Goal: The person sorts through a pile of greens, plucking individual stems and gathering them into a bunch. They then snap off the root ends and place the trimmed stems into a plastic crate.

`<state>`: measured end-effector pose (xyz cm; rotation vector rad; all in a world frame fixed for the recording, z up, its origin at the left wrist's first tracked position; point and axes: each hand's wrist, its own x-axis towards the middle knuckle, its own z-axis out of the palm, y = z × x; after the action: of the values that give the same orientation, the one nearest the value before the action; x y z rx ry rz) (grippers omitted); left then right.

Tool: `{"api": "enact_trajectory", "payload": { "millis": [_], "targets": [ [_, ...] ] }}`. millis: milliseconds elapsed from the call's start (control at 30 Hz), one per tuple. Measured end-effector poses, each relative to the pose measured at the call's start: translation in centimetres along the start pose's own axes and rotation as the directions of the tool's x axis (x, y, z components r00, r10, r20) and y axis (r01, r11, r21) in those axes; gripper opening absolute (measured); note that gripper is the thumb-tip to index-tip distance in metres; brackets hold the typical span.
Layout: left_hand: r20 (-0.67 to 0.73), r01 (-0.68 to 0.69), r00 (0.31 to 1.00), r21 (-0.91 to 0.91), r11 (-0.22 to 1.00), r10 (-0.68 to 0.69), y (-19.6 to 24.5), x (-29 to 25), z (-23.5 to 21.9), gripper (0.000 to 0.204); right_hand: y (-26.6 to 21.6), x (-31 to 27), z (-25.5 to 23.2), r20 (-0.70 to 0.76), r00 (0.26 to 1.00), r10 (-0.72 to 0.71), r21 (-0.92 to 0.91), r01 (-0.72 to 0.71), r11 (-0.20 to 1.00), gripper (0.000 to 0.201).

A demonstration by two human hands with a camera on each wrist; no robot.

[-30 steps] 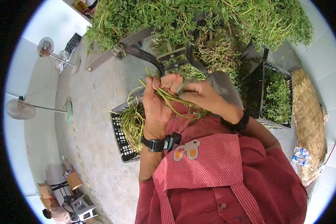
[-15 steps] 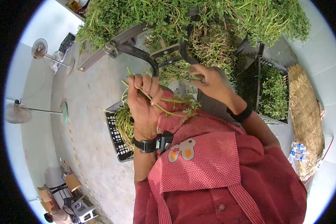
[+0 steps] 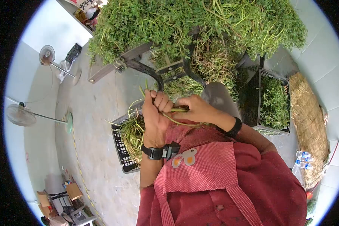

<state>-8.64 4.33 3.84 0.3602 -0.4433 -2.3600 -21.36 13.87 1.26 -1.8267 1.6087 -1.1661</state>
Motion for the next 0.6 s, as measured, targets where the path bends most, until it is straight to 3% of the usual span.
{"api": "enact_trajectory", "payload": {
  "millis": [33, 67, 100, 133, 267, 333, 467, 533, 567, 600],
  "targets": [
    [0.057, 0.032, 0.998, -0.029, 0.999, -0.030, 0.4, -0.1, -0.4, 0.035, 0.4, -0.1, -0.2, 0.006, 1.000, 0.002, 0.000, -0.002, 1.000, 0.035],
    [0.041, 0.032, 0.999, -0.038, 0.999, -0.030, 0.8, -0.2, -0.8, 0.035, 1.0, -0.4, -0.3, 0.143, 0.982, 0.123, 0.373, -0.168, 0.912, 0.034],
    [0.107, 0.045, 0.993, -0.047, 0.998, -0.040, 1.3, -0.3, -0.6, 0.036, 1.5, -0.9, -0.2, 0.313, 0.932, 0.184, 0.663, -0.353, 0.660, 0.032],
    [0.178, 0.057, 0.983, -0.052, 0.997, -0.047, 1.7, -0.3, -0.4, 0.037, 1.7, -1.0, -0.3, 0.326, 0.927, 0.187, 0.667, -0.366, 0.650, 0.032],
    [0.242, 0.049, 0.970, -0.034, 0.998, -0.039, 2.1, -0.7, 0.3, 0.037, 2.5, -0.9, -0.9, 0.347, 0.909, 0.230, 0.619, -0.407, 0.672, 0.027],
    [0.237, 0.048, 0.970, -0.017, 0.999, -0.042, 1.9, -0.7, 0.2, 0.037, 1.2, -0.7, -2.1, 0.258, 0.954, 0.152, 0.347, -0.239, 0.907, 0.026],
    [0.198, 0.035, 0.980, -0.007, 0.999, -0.033, 1.8, -0.7, 0.0, 0.037, 0.5, -0.7, -2.3, 0.178, 0.980, 0.082, 0.229, -0.123, 0.966, 0.024],
    [0.187, 0.022, 0.982, 0.001, 1.000, -0.022, 1.6, -0.7, 0.0, 0.037, 0.2, -1.0, -2.2, 0.098, 0.994, 0.058, 0.017, -0.060, 0.998, 0.023],
    [0.175, 0.010, 0.984, 0.009, 1.000, -0.012, 1.5, -0.7, 0.0, 0.037, 0.0, -1.1, -1.9, 0.098, 0.993, 0.059, 0.017, -0.061, 0.998, 0.023],
    [0.175, 0.012, 0.985, 0.009, 1.000, -0.013, 1.2, -0.7, 0.1, 0.037, -0.2, -1.1, -1.5, 0.029, 0.998, 0.051, -0.174, -0.045, 0.984, 0.021]
  ]
}}
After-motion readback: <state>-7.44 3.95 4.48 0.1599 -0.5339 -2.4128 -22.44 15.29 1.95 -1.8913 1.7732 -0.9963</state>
